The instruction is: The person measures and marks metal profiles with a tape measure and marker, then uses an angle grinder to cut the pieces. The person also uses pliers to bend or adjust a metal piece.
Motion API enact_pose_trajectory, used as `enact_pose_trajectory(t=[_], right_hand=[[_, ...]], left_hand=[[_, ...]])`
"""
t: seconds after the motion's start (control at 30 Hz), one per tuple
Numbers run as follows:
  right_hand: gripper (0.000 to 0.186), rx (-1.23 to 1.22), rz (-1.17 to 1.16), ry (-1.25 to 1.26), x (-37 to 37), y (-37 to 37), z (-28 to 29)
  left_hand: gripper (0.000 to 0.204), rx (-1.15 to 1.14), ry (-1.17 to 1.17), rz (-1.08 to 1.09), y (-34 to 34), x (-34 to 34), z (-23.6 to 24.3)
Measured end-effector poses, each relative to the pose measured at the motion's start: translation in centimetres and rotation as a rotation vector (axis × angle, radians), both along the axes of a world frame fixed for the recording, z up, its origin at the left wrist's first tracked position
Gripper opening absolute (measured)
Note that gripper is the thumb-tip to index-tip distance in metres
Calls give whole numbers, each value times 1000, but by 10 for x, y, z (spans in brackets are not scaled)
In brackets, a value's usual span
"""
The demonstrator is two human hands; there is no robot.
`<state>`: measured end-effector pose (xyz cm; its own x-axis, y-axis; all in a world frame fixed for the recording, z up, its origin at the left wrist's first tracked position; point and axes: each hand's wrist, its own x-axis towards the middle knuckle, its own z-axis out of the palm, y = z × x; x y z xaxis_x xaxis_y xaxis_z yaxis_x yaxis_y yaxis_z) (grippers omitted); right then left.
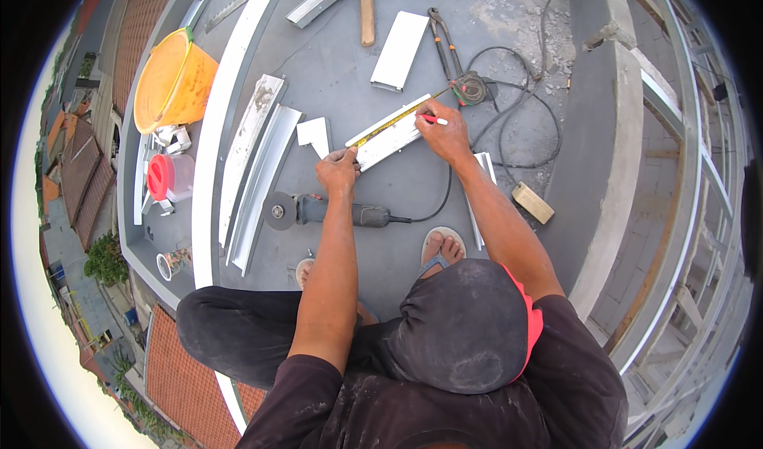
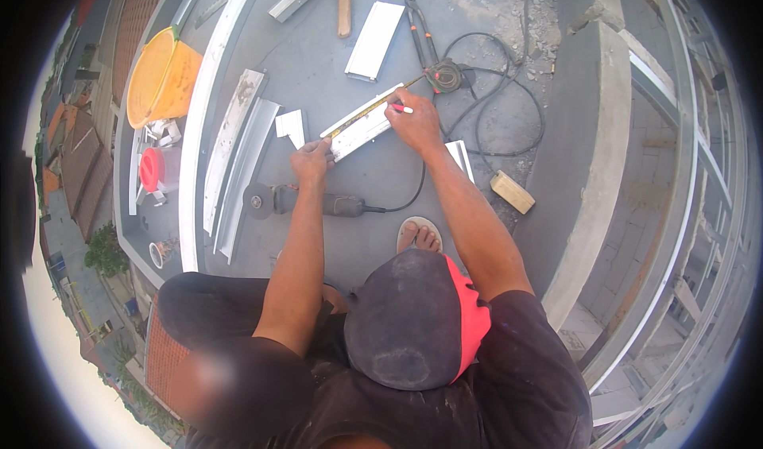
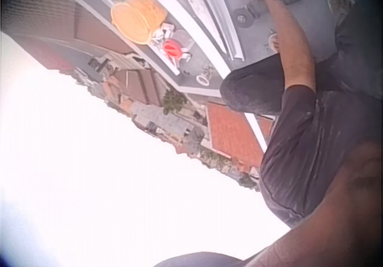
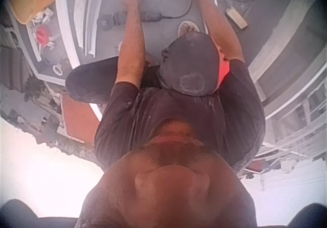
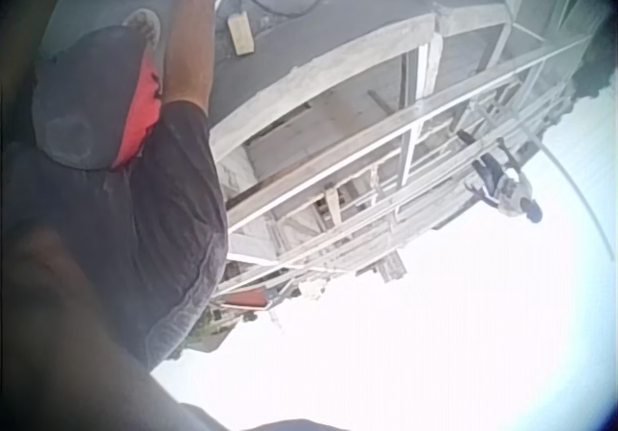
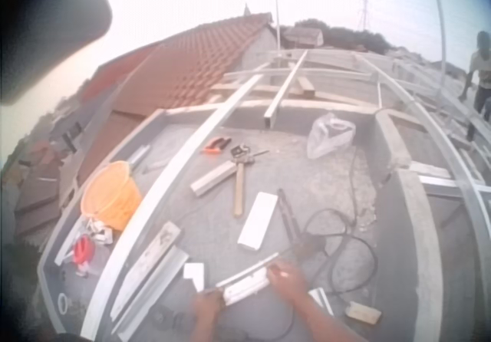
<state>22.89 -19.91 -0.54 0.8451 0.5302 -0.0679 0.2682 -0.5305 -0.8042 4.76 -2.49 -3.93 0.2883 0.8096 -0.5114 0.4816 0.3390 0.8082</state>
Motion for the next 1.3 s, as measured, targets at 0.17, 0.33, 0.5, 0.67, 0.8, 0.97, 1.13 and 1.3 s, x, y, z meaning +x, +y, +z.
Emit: enact_pose_trajectory(t=[0.17,0.33,0.5,0.67,0.8,0.97,1.13,1.3], right_hand=[[25,260,-106,-242,-16,-40,18],[56,-43,-140,-551,16,-104,17],[87,-240,-106,-454,-46,-135,33],[100,-461,-152,-305,-132,-156,13],[98,-423,-230,-281,-137,-154,8],[99,-206,-105,-347,-113,-97,42],[101,-195,13,-284,-84,-8,28],[110,-172,-4,-293,-76,-6,10]], left_hand=[[33,189,114,-64,0,-15,-6],[48,672,269,-189,-35,-5,31],[72,712,238,-384,-41,-5,43],[87,950,269,-679,-53,12,41],[91,943,364,-852,-40,30,28],[94,793,403,-979,-30,38,30],[87,895,122,-805,-17,22,13],[72,869,-19,-740,-28,36,58]])
